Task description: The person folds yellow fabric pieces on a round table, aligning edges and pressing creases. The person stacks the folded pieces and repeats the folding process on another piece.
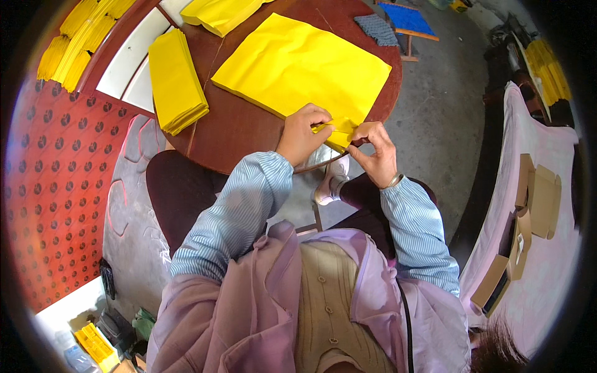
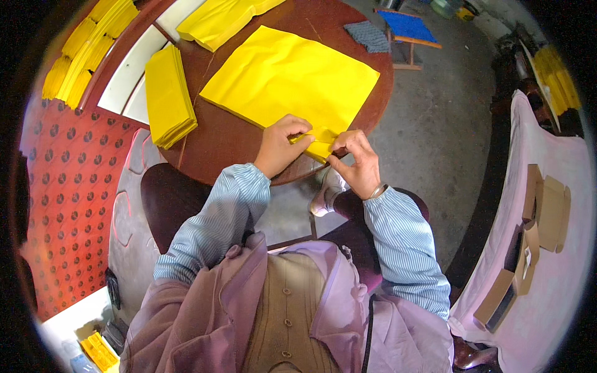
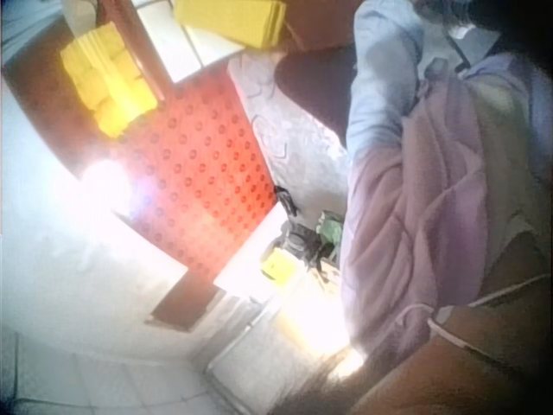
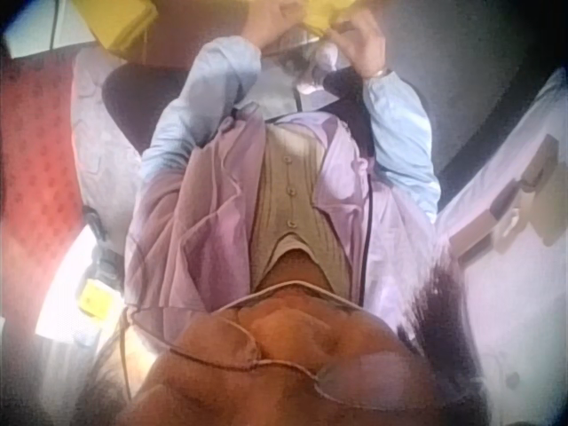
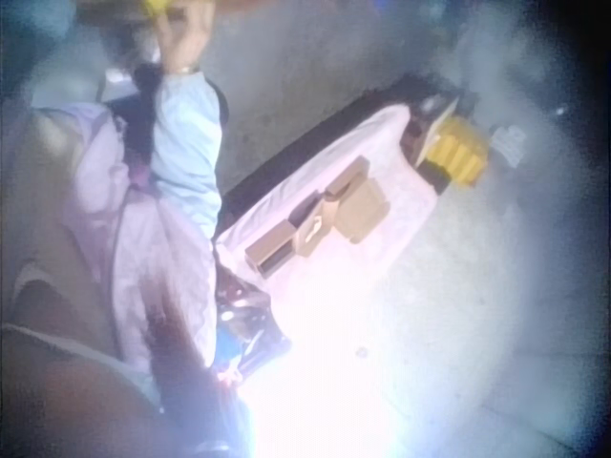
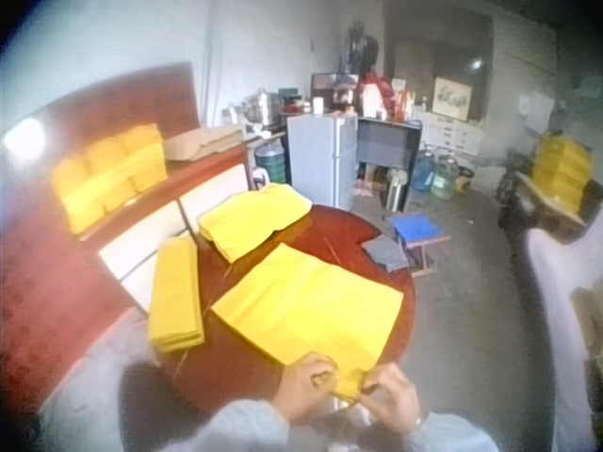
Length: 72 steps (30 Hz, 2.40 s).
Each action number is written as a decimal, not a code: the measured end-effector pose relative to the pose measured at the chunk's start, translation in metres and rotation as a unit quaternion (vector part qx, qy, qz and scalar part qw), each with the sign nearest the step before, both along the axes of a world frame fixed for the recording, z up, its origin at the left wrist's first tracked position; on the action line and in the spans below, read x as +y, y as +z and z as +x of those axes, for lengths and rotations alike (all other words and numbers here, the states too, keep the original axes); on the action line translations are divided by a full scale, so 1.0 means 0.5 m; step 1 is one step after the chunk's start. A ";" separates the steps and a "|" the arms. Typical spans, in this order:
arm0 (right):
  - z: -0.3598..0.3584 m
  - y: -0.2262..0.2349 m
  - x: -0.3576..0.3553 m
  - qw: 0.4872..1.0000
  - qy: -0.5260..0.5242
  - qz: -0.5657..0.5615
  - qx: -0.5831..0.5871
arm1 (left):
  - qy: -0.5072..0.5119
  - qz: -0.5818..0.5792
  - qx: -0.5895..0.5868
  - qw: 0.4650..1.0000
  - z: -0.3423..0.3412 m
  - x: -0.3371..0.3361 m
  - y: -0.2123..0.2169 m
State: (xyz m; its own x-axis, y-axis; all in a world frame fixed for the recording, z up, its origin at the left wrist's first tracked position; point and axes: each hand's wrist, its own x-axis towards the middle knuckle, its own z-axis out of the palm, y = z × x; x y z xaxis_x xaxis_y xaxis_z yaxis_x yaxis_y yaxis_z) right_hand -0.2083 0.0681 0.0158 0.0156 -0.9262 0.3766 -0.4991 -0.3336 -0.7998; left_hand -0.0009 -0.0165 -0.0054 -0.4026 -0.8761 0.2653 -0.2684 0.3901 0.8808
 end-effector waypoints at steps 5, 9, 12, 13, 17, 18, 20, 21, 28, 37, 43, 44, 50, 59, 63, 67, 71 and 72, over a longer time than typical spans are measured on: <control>-0.004 0.002 0.002 0.997 0.018 -0.017 0.066 | -0.024 0.048 -0.005 0.999 0.009 -0.017 0.002; -0.009 -0.006 -0.002 0.999 0.011 0.008 0.038 | -0.036 0.050 0.000 0.998 0.012 -0.019 0.006; -0.012 -0.013 -0.005 0.999 0.005 0.047 0.002 | -0.041 0.062 -0.002 0.997 0.013 -0.019 0.008; -0.012 -0.015 -0.006 0.998 0.003 0.063 -0.015 | -0.045 0.064 -0.002 0.997 0.014 -0.019 0.009; -0.012 -0.028 -0.010 0.994 -0.006 0.086 -0.067 | -0.060 0.055 -0.003 0.997 0.018 -0.019 0.014; -0.011 -0.031 -0.011 0.993 -0.007 0.090 -0.079 | -0.071 0.040 0.002 0.997 0.020 -0.019 0.016; -0.010 -0.035 -0.013 0.991 -0.009 0.095 -0.094 | -0.098 0.017 0.004 0.995 0.026 -0.018 0.018; -0.010 -0.036 -0.013 0.991 -0.009 0.096 -0.097 | -0.099 0.009 0.000 0.995 0.026 -0.018 0.019; -0.004 -0.018 -0.009 0.997 -0.012 0.070 -0.042 | -0.041 -0.006 -0.011 0.999 0.009 -0.006 0.006; -0.004 -0.006 -0.005 1.000 0.002 -0.006 0.026 | -0.049 0.065 -0.010 0.997 0.014 -0.021 0.010; -0.004 -0.015 -0.005 0.995 -0.022 0.089 -0.044 | -0.057 0.066 0.010 0.996 0.017 -0.022 0.012; -0.003 -0.017 -0.006 0.994 -0.024 0.093 -0.050 | -0.059 0.065 0.009 0.996 0.018 -0.023 0.012; -0.001 -0.024 -0.011 0.994 -0.012 0.079 -0.078 | -0.073 0.053 0.000 0.996 0.024 -0.024 0.008; -0.002 -0.022 -0.012 0.996 -0.007 0.066 -0.055 | -0.124 0.016 -0.008 0.992 0.034 -0.025 0.020; -0.002 -0.021 -0.012 0.997 -0.012 0.067 -0.047 | -0.081 0.017 -0.025 0.996 0.020 -0.014 0.013; -0.003 -0.015 -0.004 0.991 -0.034 0.120 -0.051 | -0.028 0.027 -0.002 0.999 0.004 -0.010 0.002; -0.001 -0.013 0.000 0.998 -0.027 0.054 -0.003 | -0.017 0.071 -0.008 0.997 0.007 -0.013 0.004; -0.001 -0.013 -0.002 0.999 -0.018 0.036 0.005 | -0.023 0.077 -0.011 0.997 0.010 -0.013 0.006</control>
State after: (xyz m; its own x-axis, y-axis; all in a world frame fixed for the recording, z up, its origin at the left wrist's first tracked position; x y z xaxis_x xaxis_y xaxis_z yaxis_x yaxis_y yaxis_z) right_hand -0.2090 0.0670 0.0094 -0.0157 -0.9507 0.3098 -0.5174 -0.2574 -0.8161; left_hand 0.0040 -0.0230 -0.0024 -0.4466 -0.8867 0.1193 -0.2735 0.2623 0.9254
